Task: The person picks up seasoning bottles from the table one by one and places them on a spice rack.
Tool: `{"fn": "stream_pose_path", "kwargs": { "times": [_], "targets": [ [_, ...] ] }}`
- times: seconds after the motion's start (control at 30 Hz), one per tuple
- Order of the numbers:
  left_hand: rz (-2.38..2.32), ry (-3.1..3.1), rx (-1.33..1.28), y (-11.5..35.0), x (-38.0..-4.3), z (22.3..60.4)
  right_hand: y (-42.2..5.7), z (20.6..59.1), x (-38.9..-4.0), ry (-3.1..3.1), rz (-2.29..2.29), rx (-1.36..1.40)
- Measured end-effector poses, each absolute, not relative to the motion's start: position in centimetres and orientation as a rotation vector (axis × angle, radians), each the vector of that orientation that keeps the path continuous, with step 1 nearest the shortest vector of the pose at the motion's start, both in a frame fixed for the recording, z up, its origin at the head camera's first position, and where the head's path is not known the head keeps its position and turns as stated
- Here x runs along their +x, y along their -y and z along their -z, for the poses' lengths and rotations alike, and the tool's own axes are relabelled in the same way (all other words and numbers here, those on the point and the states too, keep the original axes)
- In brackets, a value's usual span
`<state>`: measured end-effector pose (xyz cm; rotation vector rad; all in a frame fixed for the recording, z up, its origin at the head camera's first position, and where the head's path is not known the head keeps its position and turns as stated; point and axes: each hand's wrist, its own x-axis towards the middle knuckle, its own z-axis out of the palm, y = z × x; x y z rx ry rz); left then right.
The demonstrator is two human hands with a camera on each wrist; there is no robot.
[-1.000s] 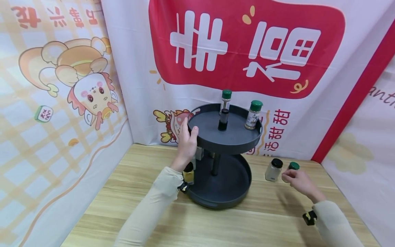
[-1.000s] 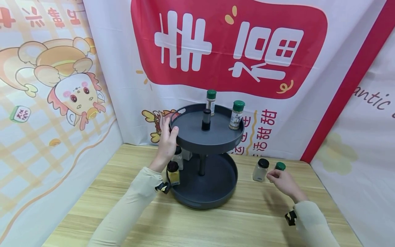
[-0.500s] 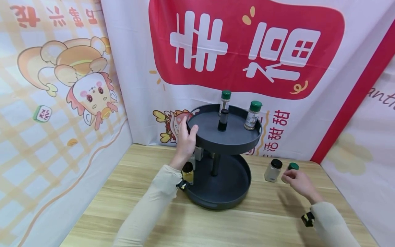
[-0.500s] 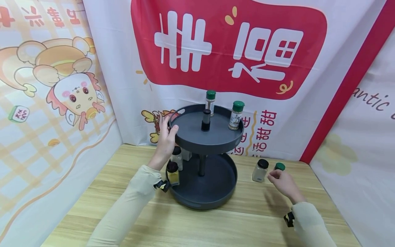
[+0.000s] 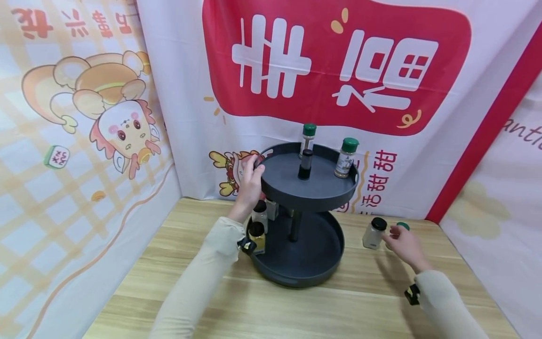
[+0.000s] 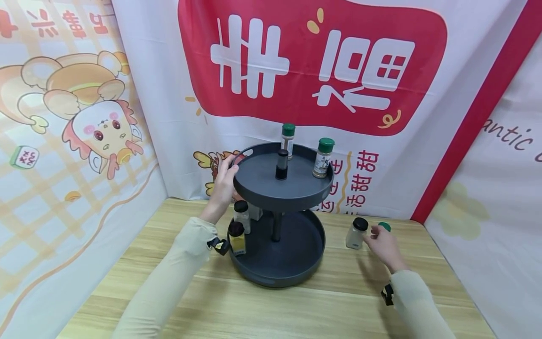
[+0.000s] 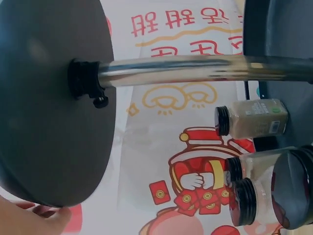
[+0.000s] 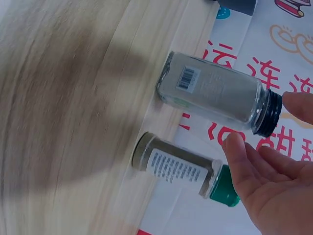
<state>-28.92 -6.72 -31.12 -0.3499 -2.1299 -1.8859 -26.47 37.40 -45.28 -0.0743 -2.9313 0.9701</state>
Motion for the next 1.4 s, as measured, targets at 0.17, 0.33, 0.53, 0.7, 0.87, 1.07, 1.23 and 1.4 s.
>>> {"fn": "stream_pose_path", "kwargs": {
  "times": [0.17, 0.33, 0.53, 0.7, 0.87, 1.07, 1.23, 1.4],
  "targets": [
    [1.934, 2.135, -0.376, 7.0, -29.5, 31.3, -36.9, 45.7, -27.5, 2.924, -0.975, -0.092],
    [1.967, 2.129, -0.407, 7.3, -30.2, 31.5, -36.3, 46.3, -28.2, 2.903, -1.015, -0.121],
    [1.96, 2.149, -0.434, 7.5, -30.7, 31.6, -35.9, 46.6, -28.9, 2.881, -1.04, -0.178],
    [1.963, 2.184, -0.425, 7.6, -30.8, 31.8, -35.7, 47.1, -29.1, 2.864, -0.997, -0.198],
    [1.964, 2.188, -0.438, 7.6, -31.0, 31.9, -35.4, 47.7, -29.4, 2.803, -0.961, -0.18],
    [1.952, 2.207, -0.447, 7.8, -31.0, 31.6, -35.1, 48.1, -29.7, 2.761, -0.909, -0.217],
    [1.953, 2.191, -0.444, 7.8, -31.6, 32.1, -34.8, 48.0, -29.7, 2.739, -0.909, -0.237],
    [1.971, 2.175, -0.455, 7.7, -31.7, 32.0, -34.5, 47.8, -29.6, 2.741, -0.94, -0.269]
  ]
}}
